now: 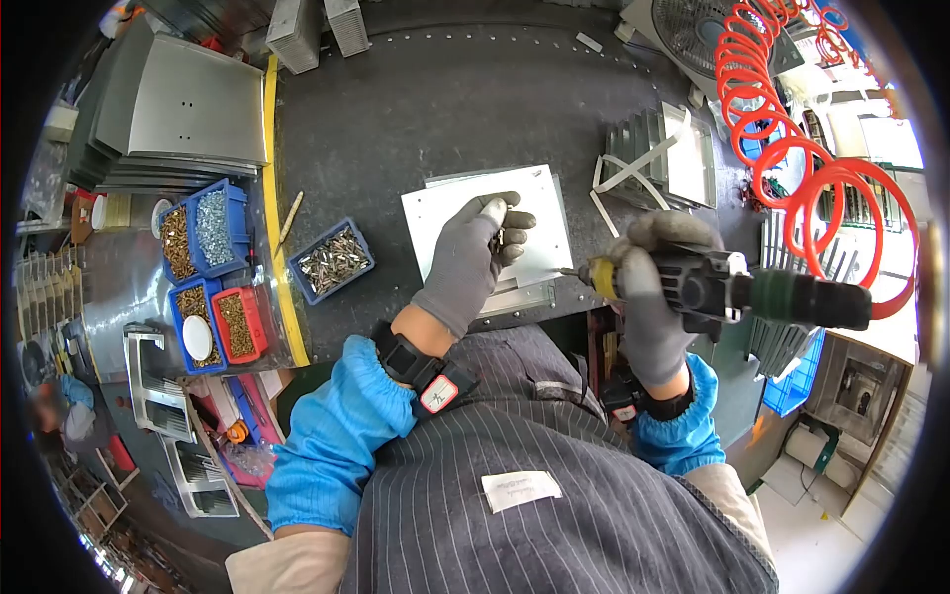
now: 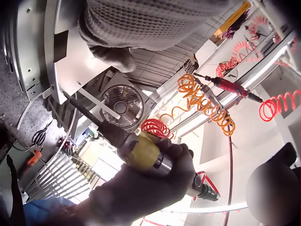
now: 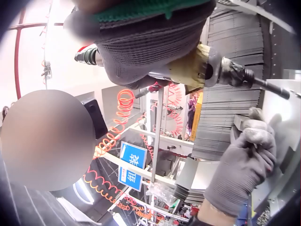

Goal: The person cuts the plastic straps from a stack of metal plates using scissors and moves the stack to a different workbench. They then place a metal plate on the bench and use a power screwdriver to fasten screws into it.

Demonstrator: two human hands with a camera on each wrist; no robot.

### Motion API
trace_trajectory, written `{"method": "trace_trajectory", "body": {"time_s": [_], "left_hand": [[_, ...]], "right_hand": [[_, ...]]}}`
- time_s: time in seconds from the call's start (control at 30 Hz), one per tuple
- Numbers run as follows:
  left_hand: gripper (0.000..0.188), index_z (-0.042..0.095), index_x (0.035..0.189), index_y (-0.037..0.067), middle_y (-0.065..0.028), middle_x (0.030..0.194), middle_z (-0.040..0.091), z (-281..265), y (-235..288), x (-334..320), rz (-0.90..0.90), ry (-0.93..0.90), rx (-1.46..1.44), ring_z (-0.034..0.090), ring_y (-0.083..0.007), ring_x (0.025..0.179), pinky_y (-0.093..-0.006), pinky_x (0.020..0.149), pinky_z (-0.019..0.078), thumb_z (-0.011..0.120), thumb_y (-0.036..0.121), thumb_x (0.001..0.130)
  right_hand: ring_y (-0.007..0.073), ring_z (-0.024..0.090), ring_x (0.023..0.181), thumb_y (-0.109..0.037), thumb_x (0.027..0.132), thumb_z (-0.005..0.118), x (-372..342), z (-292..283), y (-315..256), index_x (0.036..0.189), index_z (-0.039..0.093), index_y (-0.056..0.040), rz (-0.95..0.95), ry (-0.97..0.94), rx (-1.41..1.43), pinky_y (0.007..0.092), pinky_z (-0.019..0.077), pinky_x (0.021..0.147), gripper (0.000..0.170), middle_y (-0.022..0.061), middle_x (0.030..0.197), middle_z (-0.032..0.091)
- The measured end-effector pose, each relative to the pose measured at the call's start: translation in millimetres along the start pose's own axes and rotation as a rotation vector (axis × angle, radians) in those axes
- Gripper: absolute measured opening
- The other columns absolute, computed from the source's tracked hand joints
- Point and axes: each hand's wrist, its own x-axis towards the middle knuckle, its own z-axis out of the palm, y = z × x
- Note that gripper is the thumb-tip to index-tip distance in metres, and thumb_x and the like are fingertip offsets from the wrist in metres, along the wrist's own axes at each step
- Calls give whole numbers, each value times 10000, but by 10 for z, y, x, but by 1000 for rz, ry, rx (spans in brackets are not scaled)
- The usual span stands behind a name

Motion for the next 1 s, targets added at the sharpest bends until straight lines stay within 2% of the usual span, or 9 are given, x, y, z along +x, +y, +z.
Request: {"method": "trace_trajectory", "body": {"time_s": [0.1, 0.17, 0.2, 0.33, 0.5, 0.57, 0.77, 0.87, 1.0], "left_hand": [[308, 570, 1174, -27, -57, 893, 614, 34, 47, -59, -30, 10, 57, 476, -41, 657, -172, 580, 450, 478, 235, 1040], [354, 571, 1158, -29, -33, 854, 587, -29, 71, -74, -85, -53, 53, 441, -30, 630, -165, 556, 416, 485, 292, 1037], [403, 573, 1143, -30, -9, 814, 560, -41, 79, -82, -140, -112, 45, 407, -20, 603, -158, 532, 382, 492, 350, 1034], [529, 573, 1139, -37, 23, 770, 511, -30, 80, -221, -137, -172, 111, 354, -12, 554, -157, 498, 347, 468, 468, 1021], [524, 575, 1195, -23, 30, 781, 515, -123, 131, -334, -86, -134, 95, 367, -12, 573, -156, 498, 340, 477, 461, 1018], [493, 583, 1175, -11, 30, 786, 516, -174, 138, -333, -51, -186, 18, 372, -10, 578, -157, 498, 330, 486, 446, 1019], [433, 578, 1119, -17, 0, 751, 550, -310, 132, -380, 55, -116, -222, 384, -18, 558, -163, 472, 333, 502, 398, 1024], [450, 582, 1112, -15, 8, 729, 544, -333, 197, -435, 48, -36, -110, 377, -15, 547, -158, 479, 324, 512, 418, 1016], [484, 585, 1155, -15, 9, 718, 543, -407, 198, -421, 104, -57, -116, 374, -22, 532, -174, 490, 331, 490, 439, 1020]], "right_hand": [[188, 608, 858, 90, 818, 575, 91, -65, -111, 1210, 467, -60, -31, 19, 341, 373, 537, 782, 433, 105, 1035, 559], [184, 588, 838, 83, 820, 562, 220, 23, -277, 1205, 482, -57, -38, 53, 468, 384, 529, 783, 417, 100, 1035, 548], [184, 588, 838, 83, 820, 562, 277, 47, -294, 1205, 482, -57, -46, 51, 467, 384, 529, 783, 417, 100, 1035, 548], [192, 583, 810, 59, 841, 532, 384, 188, -298, 1210, 493, -52, -107, 42, 474, 405, 527, 772, 388, 103, 1020, 546], [191, 585, 800, 51, 855, 517, 450, 366, -266, 1232, 488, -38, -92, 27, 512, 405, 528, 780, 389, 110, 1003, 554], [185, 586, 795, 45, 857, 519, 518, 438, -268, 1243, 485, -24, -107, 4, 428, 400, 528, 783, 393, 113, 993, 560], [185, 598, 812, -2, 881, 507, 647, 682, -237, 1256, 479, -3, -75, -41, 545, 418, 530, 813, 376, 122, 1004, 561], [182, 602, 823, -4, 881, 507, 692, 797, -243, 1253, 485, -10, -61, -98, 518, 416, 530, 819, 373, 122, 1005, 559], [186, 615, 828, 10, 874, 535, 714, 954, -252, 1236, 492, -7, -26, -139, 525, 416, 538, 810, 366, 121, 1021, 573]]}}
